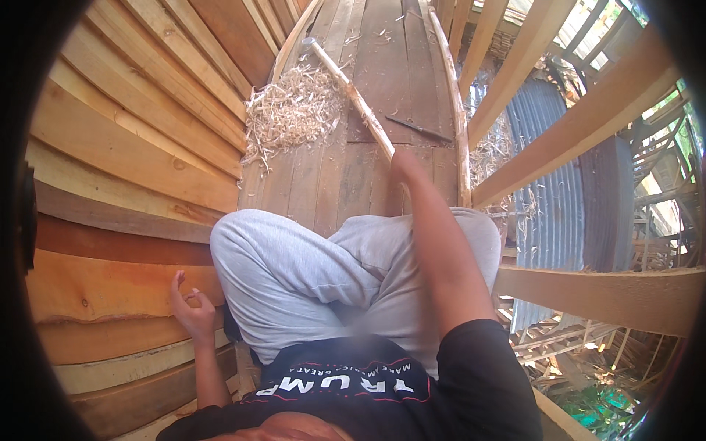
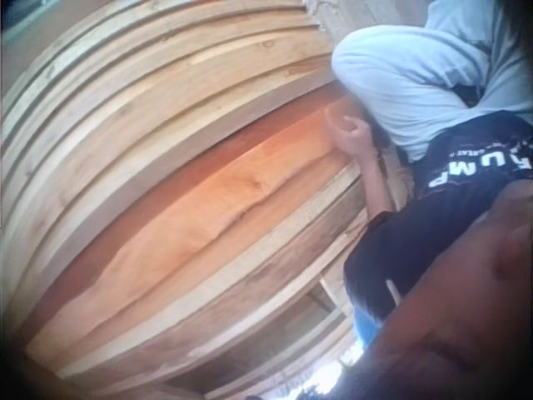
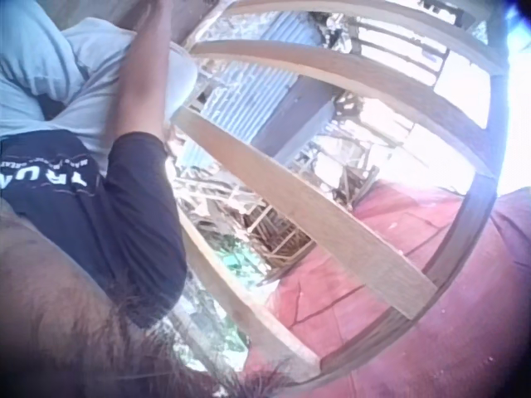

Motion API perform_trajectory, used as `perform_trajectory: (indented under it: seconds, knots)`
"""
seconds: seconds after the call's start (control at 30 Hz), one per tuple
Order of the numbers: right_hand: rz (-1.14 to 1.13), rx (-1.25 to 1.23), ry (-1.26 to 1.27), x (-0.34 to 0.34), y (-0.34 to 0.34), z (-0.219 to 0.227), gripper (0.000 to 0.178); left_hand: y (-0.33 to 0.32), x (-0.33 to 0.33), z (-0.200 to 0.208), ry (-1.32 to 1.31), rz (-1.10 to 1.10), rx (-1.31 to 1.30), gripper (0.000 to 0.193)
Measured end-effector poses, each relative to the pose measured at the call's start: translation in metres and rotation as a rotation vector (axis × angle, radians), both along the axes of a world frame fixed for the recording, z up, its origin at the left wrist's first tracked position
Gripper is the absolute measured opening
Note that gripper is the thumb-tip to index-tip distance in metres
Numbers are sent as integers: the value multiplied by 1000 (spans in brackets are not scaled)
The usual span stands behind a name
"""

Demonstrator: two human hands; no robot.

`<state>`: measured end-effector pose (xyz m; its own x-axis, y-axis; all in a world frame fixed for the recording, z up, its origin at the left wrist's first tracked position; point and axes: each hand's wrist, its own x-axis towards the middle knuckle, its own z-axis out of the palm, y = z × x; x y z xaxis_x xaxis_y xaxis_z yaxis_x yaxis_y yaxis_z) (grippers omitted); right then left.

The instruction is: The person sits cross-legged and uses a knife to carve a long, curved piece of wood, peeling away bark and shaping the surface. Wood shavings accumulate on the floor as the person continues to refine the wood's shape.

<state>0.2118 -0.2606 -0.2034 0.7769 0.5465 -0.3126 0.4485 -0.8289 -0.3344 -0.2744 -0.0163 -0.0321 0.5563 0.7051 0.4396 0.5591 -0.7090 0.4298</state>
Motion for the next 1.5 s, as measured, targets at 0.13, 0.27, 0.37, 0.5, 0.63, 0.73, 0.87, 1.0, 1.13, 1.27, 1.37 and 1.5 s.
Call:
perform_trajectory:
  seconds: [0.13, 0.27, 0.37, 0.5, 0.63, 0.73, 0.87, 1.0, 1.13, 1.27, 1.37, 1.5]
  knots:
    - [-67, 103, 22, 8, 4, 6, 36, -7, 79, 39, -216, -129, 44, 51]
    - [-64, 233, 20, 10, 0, 23, 37, -3, 166, 57, -379, -337, -74, 56]
    - [-44, 400, 30, 4, 9, 51, 32, 6, 231, 71, -471, -507, -315, 61]
    - [26, 626, 105, -7, 13, 78, 29, 39, 317, 66, -585, -680, -715, 71]
    - [138, 750, 376, -16, 16, 84, 30, 40, 359, 57, -634, -822, -861, 91]
    - [347, 773, 470, -20, 23, 81, 31, 37, 368, 46, -869, -921, -918, 90]
    - [327, 807, 472, -27, 31, 71, 33, 19, 347, 42, -875, -1259, -1028, 86]
    - [451, 661, 413, -14, 35, 73, 41, 0, 339, 50, -902, -1322, -964, 77]
    - [345, 301, 160, 51, 22, 83, 56, 0, 334, 58, -1008, -1284, -910, 71]
    - [-153, 43, -380, 85, -21, 24, 35, 3, 331, 67, -1011, -1209, -825, 71]
    - [-222, -106, -369, 88, -35, 0, 25, 3, 328, 68, -1007, -1181, -804, 72]
    - [-172, -105, -344, 88, -34, -10, 25, 7, 331, 60, -948, -1097, -811, 74]
